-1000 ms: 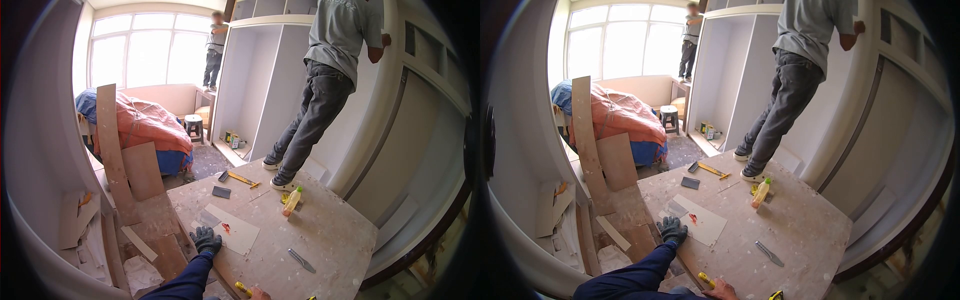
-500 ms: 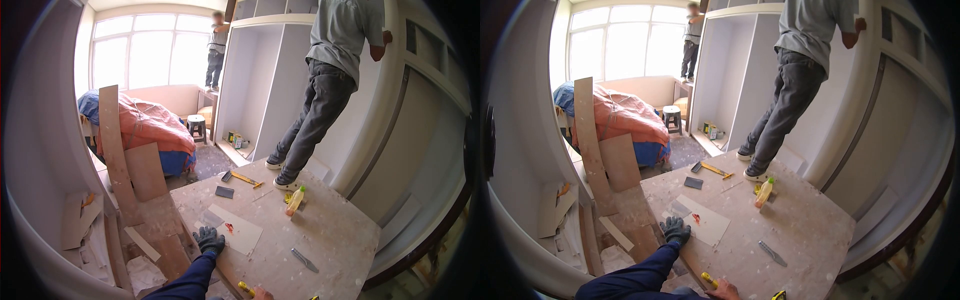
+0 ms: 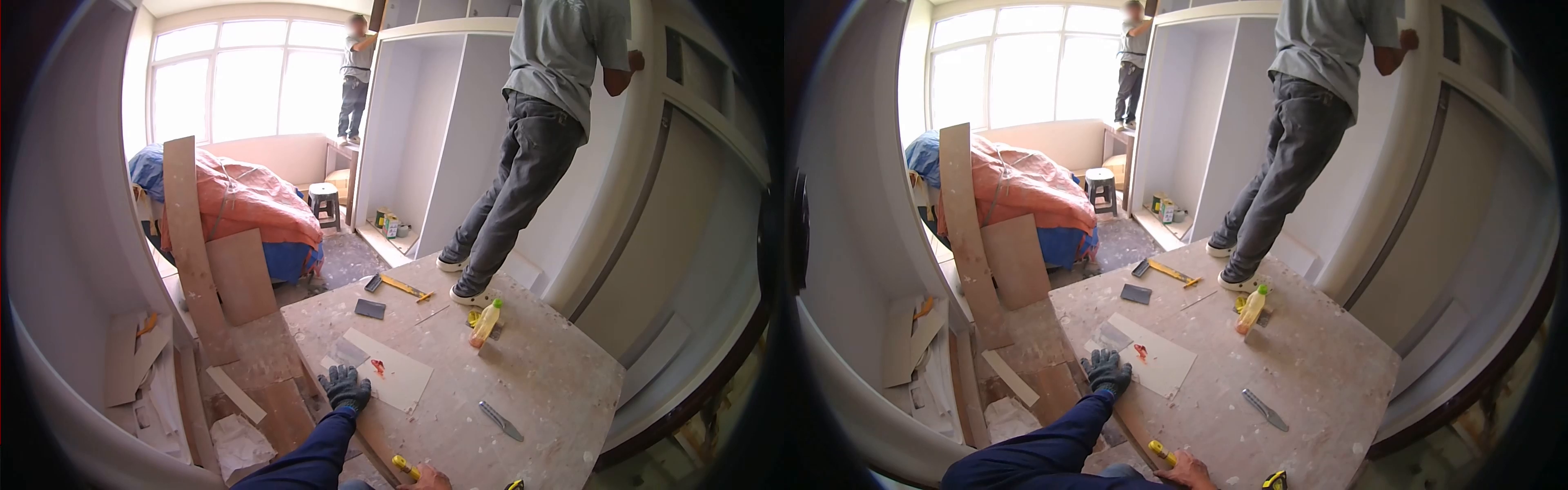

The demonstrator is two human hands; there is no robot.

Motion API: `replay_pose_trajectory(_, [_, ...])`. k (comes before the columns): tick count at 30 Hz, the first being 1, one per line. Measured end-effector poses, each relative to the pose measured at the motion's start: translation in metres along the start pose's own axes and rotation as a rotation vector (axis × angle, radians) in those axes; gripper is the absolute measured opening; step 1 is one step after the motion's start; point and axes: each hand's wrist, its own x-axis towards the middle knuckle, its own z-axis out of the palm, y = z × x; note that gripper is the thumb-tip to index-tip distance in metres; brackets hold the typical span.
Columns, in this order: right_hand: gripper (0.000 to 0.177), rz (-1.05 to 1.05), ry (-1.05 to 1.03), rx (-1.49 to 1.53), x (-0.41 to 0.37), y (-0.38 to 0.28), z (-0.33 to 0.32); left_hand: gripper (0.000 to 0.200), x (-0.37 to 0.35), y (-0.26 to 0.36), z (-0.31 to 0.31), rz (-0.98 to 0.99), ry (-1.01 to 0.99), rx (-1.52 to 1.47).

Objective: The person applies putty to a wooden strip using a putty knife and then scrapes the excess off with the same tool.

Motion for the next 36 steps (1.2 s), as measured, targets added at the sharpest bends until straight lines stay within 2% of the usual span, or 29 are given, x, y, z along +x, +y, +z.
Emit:
replay_pose_trajectory(1, [0.081,0.0,-0.001,0.001,0.006,0.012,0.006,0.069,0.0,0.0,0.001,0.0,-0.001,0.001])
replay_pose_trajectory(2, [0.081,0.099,-0.056,-0.116,0.019,0.036,0.019,0.068,0.001,-0.001,0.004,0.002,0.012,0.005])
replay_pose_trajectory(3, [0.088,0.199,-0.111,-0.233,0.024,0.042,0.022,0.068,0.0,0.0,0.001,0.005,0.024,0.009])
replay_pose_trajectory(6, [0.093,0.278,-0.191,-0.218,0.029,0.052,0.025,0.07,-0.002,0.003,-0.009,-0.021,-0.058,0.007])
replay_pose_trajectory(9, [0.092,0.244,-0.148,-0.229,0.028,0.058,0.029,0.068,0.0,-0.001,0.003,0.002,0.019,0.02])
replay_pose_trajectory(15, [0.089,0.224,-0.136,-0.208,0.028,0.06,0.03,0.067,0.002,-0.002,0.006,0.006,0.03,0.03])
replay_pose_trajectory(16, [0.089,0.224,-0.135,-0.208,0.022,0.045,0.023,0.067,0.002,-0.001,0.005,0.007,0.031,0.03])
replay_pose_trajectory(17, [0.081,0.143,-0.073,-0.136,0.012,0.028,0.015,0.067,0.001,-0.001,0.004,0.006,0.025,0.033])
replay_pose_trajectory(18, [0.082,0.062,-0.01,-0.064,0.005,0.015,0.008,0.067,0.001,0.0,0.002,0.005,0.019,0.037])
replay_pose_trajectory(24, [0.079,0.015,0.008,-0.013,0.001,0.002,0.001,0.068,0.002,0.0,0.004,0.005,0.035,0.05])
replay_pose_trajectory(25, [0.079,0.016,0.008,-0.013,0.008,0.014,0.007,0.068,0.001,0.001,-0.001,0.004,0.035,0.049])
replay_pose_trajectory(26, [0.079,0.114,-0.066,-0.121,0.022,0.04,0.021,0.068,0.0,0.004,-0.012,-0.008,-0.031,0.044])
replay_pose_trajectory(27, [0.089,0.213,-0.14,-0.229,0.027,0.046,0.024,0.069,-0.001,0.006,-0.018,-0.02,-0.096,0.04])
replay_pose_trajectory(36, [0.087,0.213,-0.126,-0.206,0.027,0.059,0.029,0.068,-0.002,0.003,-0.006,-0.005,-0.015,0.021])
